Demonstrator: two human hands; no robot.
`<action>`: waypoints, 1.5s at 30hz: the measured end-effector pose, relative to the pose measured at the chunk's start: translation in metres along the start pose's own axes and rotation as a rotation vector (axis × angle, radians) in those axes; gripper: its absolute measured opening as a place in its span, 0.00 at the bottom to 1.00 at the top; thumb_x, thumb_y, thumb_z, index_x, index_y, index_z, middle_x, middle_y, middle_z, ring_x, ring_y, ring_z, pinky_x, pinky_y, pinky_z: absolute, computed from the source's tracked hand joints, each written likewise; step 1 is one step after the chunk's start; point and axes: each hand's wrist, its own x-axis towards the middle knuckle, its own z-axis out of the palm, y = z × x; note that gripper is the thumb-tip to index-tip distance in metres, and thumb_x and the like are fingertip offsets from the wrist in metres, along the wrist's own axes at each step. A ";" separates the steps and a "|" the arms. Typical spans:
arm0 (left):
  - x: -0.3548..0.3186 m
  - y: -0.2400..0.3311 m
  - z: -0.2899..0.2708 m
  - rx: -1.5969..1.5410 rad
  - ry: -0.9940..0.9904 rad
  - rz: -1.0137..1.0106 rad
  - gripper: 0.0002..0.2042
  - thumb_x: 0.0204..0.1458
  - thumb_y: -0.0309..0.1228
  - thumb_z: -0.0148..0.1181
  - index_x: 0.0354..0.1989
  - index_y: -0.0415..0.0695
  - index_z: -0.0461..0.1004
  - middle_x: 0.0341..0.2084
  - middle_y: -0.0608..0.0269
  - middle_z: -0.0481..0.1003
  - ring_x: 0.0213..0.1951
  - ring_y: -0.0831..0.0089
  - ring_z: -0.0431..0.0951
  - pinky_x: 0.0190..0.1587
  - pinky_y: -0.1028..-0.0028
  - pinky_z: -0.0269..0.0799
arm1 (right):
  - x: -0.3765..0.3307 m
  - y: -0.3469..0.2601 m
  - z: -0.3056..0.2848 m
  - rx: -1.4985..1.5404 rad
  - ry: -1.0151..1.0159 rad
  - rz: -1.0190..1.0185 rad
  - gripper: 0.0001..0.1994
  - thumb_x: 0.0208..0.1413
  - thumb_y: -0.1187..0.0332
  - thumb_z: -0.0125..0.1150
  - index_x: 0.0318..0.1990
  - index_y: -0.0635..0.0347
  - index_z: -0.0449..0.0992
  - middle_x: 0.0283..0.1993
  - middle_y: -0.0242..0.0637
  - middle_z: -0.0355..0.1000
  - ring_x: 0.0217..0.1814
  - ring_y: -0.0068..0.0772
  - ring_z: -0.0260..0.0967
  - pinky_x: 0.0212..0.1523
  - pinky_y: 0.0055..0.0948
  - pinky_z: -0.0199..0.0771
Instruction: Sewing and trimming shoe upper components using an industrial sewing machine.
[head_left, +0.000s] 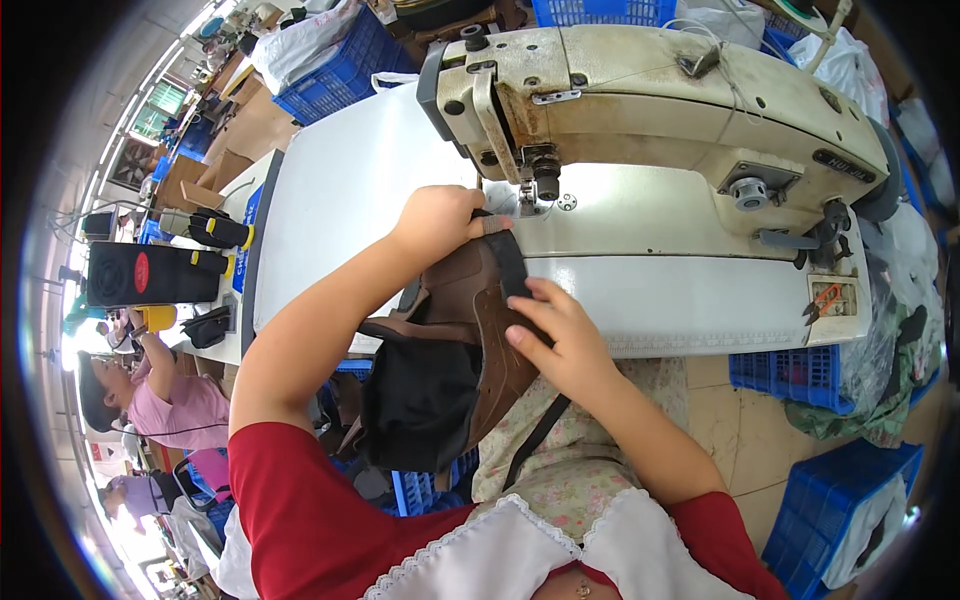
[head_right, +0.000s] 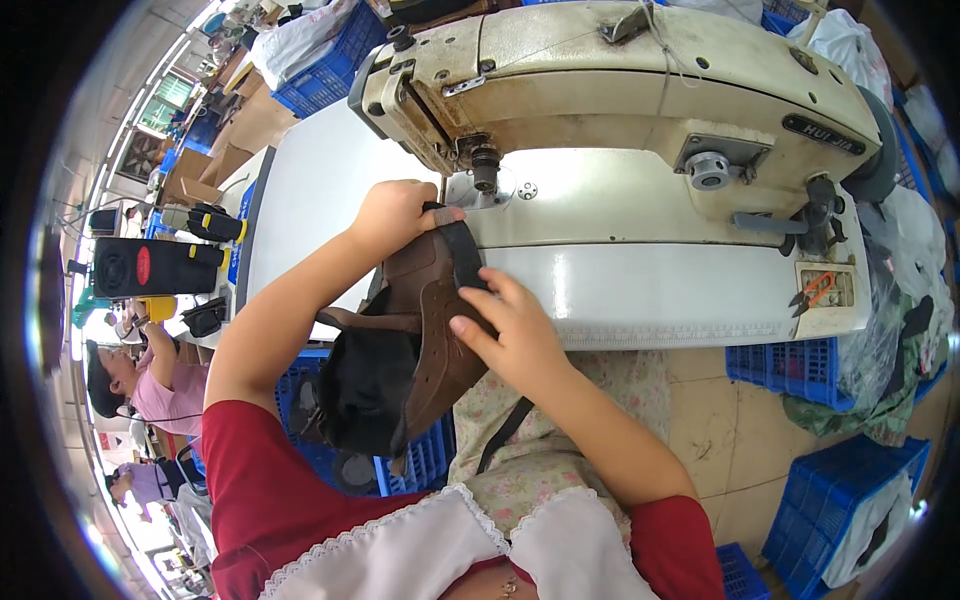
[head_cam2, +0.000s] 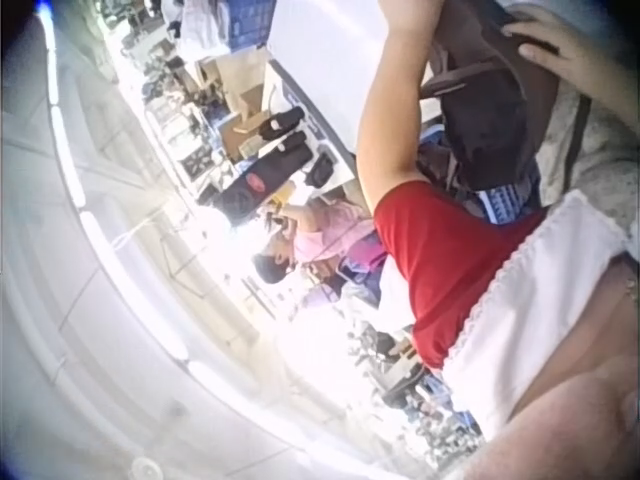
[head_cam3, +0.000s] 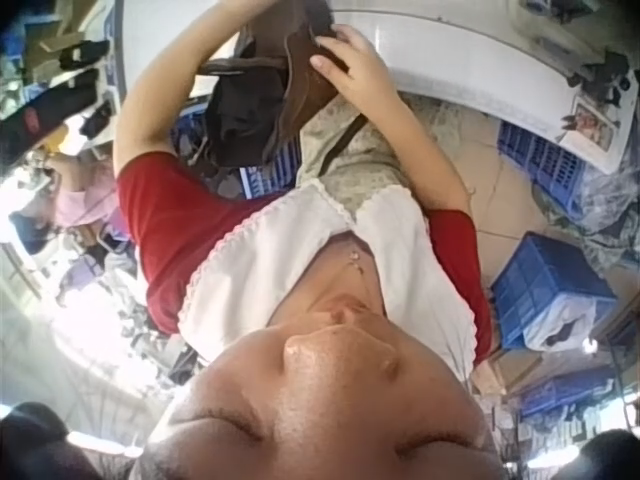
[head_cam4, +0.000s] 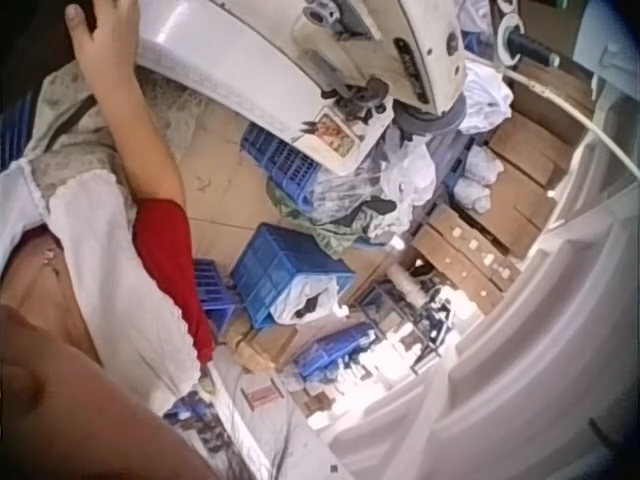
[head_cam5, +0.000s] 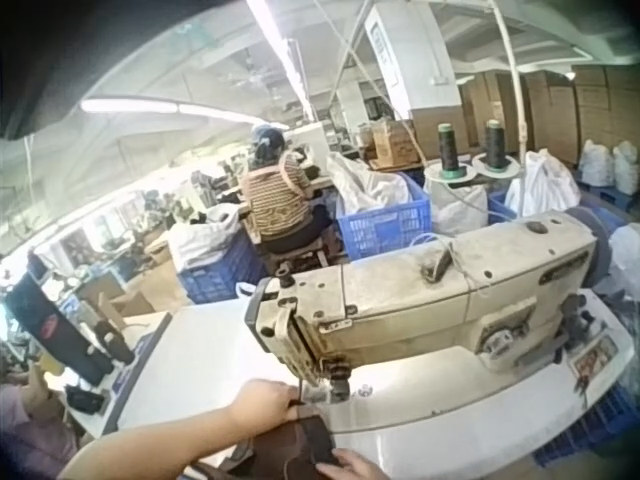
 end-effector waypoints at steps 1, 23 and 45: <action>-0.001 0.000 0.000 -0.022 0.033 0.010 0.31 0.48 0.62 0.58 0.19 0.40 0.73 0.16 0.52 0.73 0.25 0.51 0.76 0.30 0.58 0.71 | 0.000 0.003 0.002 0.002 -0.007 0.005 0.25 0.58 0.54 0.62 0.56 0.63 0.72 0.59 0.50 0.67 0.58 0.51 0.67 0.59 0.42 0.67; -0.039 0.032 -0.051 -0.260 0.132 -0.009 0.25 0.47 0.56 0.66 0.27 0.42 0.77 0.25 0.54 0.77 0.29 0.56 0.78 0.32 0.64 0.74 | 0.037 -0.020 -0.017 0.924 -0.507 0.496 0.30 0.42 0.68 0.76 0.54 0.67 0.71 0.51 0.38 0.75 0.53 0.30 0.71 0.58 0.30 0.67; -0.192 0.034 -0.099 -0.790 -0.627 -0.563 0.58 0.31 0.52 0.79 0.67 0.31 0.52 0.59 0.38 0.66 0.63 0.52 0.66 0.65 0.66 0.59 | 0.022 -0.108 0.012 0.119 -0.249 -0.015 0.16 0.43 0.64 0.70 0.34 0.60 0.70 0.24 0.47 0.71 0.31 0.55 0.73 0.32 0.45 0.70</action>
